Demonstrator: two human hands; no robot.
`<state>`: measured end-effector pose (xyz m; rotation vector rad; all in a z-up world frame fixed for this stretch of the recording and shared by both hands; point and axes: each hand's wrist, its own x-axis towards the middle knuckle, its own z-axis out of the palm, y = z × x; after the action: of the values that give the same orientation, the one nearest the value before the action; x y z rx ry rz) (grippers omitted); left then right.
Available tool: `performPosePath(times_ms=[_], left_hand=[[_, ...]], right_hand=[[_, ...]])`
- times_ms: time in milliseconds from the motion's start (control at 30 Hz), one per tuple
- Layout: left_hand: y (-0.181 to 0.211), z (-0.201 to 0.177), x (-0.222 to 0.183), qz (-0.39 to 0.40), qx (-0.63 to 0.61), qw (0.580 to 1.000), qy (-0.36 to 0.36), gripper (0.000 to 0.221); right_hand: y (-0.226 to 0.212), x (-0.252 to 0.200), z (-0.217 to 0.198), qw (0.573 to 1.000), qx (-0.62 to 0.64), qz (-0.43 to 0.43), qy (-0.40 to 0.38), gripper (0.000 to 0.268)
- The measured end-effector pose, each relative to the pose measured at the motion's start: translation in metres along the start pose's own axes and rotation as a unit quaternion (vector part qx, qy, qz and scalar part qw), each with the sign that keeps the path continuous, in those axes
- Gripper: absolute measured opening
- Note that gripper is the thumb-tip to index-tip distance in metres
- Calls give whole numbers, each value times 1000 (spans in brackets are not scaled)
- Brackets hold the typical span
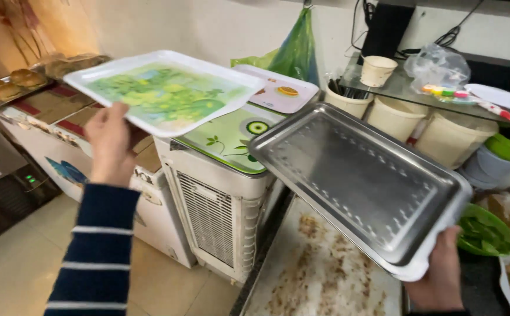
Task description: Transferring turtle-shaped breads from a baking sheet to a tray using a scraper and organizing trays in a bakery.
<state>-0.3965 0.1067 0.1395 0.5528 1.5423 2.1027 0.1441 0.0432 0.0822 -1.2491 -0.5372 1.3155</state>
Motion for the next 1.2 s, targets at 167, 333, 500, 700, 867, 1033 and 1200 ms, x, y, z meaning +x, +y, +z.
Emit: performPosePath(times_ms=[167, 333, 500, 700, 867, 1033, 1200], left_hand=[[17, -84, -7, 41, -83, 995, 19, 17], [36, -137, -53, 35, -21, 998, 56, 13], [42, -164, -83, 25, 9, 994, 103, 13], [44, -181, -103, -1, 6, 992, 126, 26], [0, -196, -92, 50, -72, 991, 97, 5], [-19, -166, -124, 48, -96, 993, 48, 11], [-27, -127, -150, 27, -93, 995, -5, 16]], right_hand=[[29, 43, 58, 992, 81, 8, -100, 76], [66, 75, 117, 982, 117, 18, -144, 80], [75, 68, 175, 987, 109, 42, -111, 81], [83, 82, 214, 981, 104, 62, -152, 78], [90, 96, 227, 986, 44, 91, -132, 81], [93, 117, 231, 992, -44, 71, -98, 83], [82, 128, 234, 985, -169, 27, 23, 97]])
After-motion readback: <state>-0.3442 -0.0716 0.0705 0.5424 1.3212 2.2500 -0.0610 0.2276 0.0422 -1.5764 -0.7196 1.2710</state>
